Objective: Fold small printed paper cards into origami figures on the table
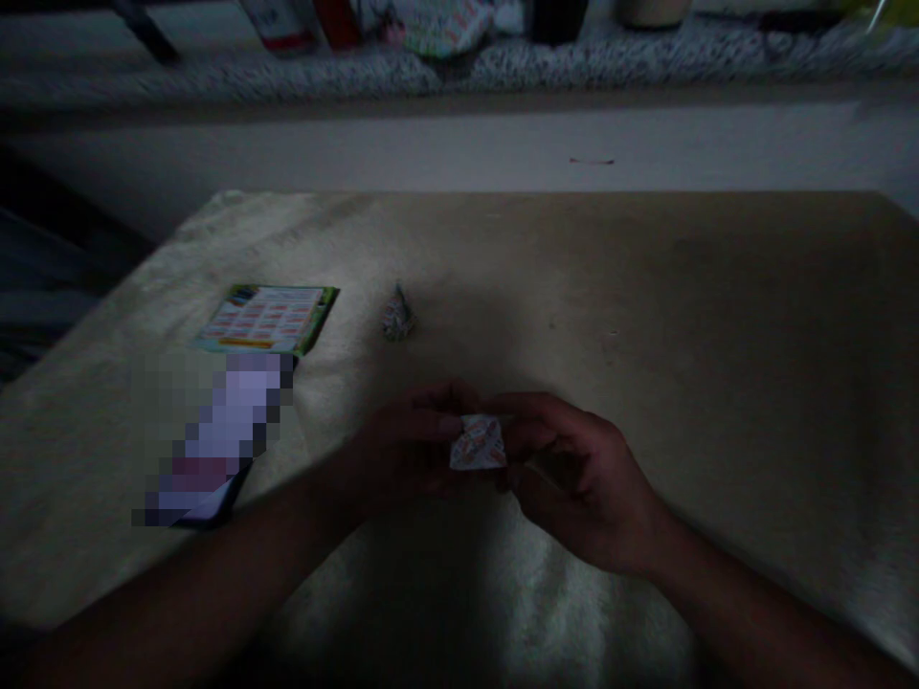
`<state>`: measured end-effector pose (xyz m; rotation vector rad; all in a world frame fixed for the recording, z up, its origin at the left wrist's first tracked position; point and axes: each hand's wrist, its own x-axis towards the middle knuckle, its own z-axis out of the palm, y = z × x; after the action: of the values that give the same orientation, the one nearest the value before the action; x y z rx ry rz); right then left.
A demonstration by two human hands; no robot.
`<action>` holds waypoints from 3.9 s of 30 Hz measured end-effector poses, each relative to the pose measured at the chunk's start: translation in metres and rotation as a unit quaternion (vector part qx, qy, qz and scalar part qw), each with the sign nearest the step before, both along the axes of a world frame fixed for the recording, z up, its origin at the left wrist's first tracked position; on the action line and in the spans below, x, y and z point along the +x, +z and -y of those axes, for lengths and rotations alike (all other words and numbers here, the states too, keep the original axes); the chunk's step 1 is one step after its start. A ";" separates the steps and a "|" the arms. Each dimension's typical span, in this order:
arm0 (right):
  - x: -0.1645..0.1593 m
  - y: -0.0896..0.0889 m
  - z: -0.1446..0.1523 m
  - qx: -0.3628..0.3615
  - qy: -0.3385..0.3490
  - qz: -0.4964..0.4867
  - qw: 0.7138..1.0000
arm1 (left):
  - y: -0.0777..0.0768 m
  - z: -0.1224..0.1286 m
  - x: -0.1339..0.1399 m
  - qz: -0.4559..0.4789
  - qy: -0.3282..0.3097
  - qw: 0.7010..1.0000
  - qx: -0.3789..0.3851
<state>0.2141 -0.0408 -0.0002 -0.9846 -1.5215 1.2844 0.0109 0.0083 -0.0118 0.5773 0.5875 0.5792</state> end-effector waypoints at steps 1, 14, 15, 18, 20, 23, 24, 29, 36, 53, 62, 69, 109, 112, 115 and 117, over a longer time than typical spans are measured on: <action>-0.001 0.001 0.000 0.018 -0.002 0.011 1.000 | 0.000 0.001 0.000 0.006 -0.001 1.000 -0.011; 0.001 0.002 -0.005 0.188 -0.041 0.079 0.978 | 0.006 0.004 0.001 0.045 -0.085 0.989 -0.112; 0.001 0.002 -0.005 0.199 -0.041 0.087 0.975 | 0.006 0.005 0.002 0.044 -0.084 0.989 -0.112; -0.001 0.005 -0.006 0.235 -0.039 0.107 0.965 | 0.006 0.007 0.005 0.046 -0.075 0.991 -0.099; -0.002 0.007 -0.006 0.277 -0.037 0.133 0.951 | 0.004 0.009 0.007 0.039 -0.063 0.994 -0.081; -0.002 0.008 -0.007 0.331 -0.036 0.165 0.928 | 0.002 0.011 0.007 -0.003 -0.043 0.999 -0.014; -0.001 0.009 -0.007 0.336 -0.038 0.167 0.926 | 0.003 0.012 0.005 -0.034 -0.037 0.998 0.036; 0.001 0.008 -0.008 0.296 -0.049 0.128 0.945 | 0.011 0.008 -0.010 -0.181 0.000 0.836 0.518; 0.004 0.004 -0.008 0.260 -0.003 0.090 0.961 | 0.011 0.001 -0.016 -0.166 0.014 0.693 0.702; 0.005 0.010 -0.004 0.188 -0.100 0.085 0.973 | 0.016 0.006 -0.008 -0.194 0.177 0.767 0.585; 0.003 0.009 -0.005 0.203 -0.077 0.078 0.973 | 0.013 0.006 -0.003 -0.166 0.164 0.716 0.658; -0.004 0.012 0.000 0.138 -0.131 0.071 0.979 | 0.013 0.015 0.002 -0.170 0.199 0.762 0.593; -0.004 0.013 0.002 0.154 -0.139 0.128 0.970 | 0.012 0.025 0.011 -0.224 0.162 0.891 0.361; -0.002 0.014 0.001 0.184 -0.128 0.158 0.962 | 0.013 0.024 0.011 -0.232 0.153 0.864 0.421; -0.003 0.015 -0.001 0.206 -0.128 0.173 0.955 | 0.012 0.024 0.010 -0.237 0.160 0.832 0.475; -0.004 0.016 -0.001 0.211 -0.134 0.175 0.952 | 0.012 0.024 0.010 -0.239 0.164 0.826 0.484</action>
<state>0.2101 -0.0395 0.0156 -1.1211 -1.7618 0.5755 0.0214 -0.0159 0.0003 1.6440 0.8618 1.0821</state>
